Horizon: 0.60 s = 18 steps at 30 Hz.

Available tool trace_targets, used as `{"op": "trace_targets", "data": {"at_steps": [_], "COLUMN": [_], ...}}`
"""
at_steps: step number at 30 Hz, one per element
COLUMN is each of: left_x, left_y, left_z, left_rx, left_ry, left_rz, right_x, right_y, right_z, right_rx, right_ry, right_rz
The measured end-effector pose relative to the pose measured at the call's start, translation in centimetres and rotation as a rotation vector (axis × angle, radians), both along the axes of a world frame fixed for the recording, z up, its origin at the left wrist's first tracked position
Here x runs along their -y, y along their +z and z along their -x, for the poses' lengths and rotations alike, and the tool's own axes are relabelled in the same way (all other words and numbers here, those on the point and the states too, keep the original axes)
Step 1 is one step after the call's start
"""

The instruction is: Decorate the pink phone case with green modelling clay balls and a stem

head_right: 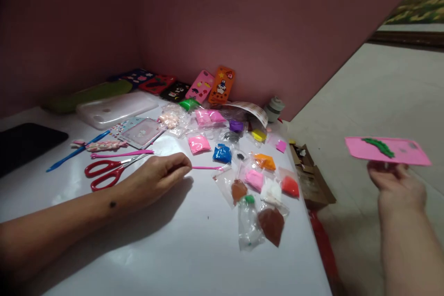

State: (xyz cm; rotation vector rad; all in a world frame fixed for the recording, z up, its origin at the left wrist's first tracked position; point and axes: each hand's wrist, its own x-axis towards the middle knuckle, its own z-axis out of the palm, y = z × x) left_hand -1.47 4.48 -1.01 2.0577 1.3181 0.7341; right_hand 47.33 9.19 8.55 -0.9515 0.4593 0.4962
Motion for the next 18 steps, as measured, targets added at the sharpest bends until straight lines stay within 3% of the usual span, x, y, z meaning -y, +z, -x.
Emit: {"op": "trace_targets", "data": {"at_steps": [3,5,8,13,18], "left_x": [-0.2,-0.1,0.2,0.1,-0.4], "left_y": [-0.3,-0.5,-0.6,-0.1,0.4], "left_z": [0.1,0.0,-0.3,-0.7,-0.8], "left_rx": [-0.062,-0.134,-0.291,-0.564,-0.750], "left_ry": [0.018,0.009,0.056,0.067,0.072], "left_rz": [-0.047,-0.095,-0.173,-0.227,-0.208], "right_x": [-0.6,-0.5,0.9,4.6,6.9], "right_y": [0.9,0.9,-0.3,-3.7,-5.6], "right_z": [3.1,6.1,11.7,20.5,24.8], "right_rx": [0.188,0.229,0.203,0.210,0.172], "right_ry": [0.319,0.505,0.828,1.278,1.517], "right_rz": [-0.302,-0.401,-0.350,-0.247,-0.222]}}
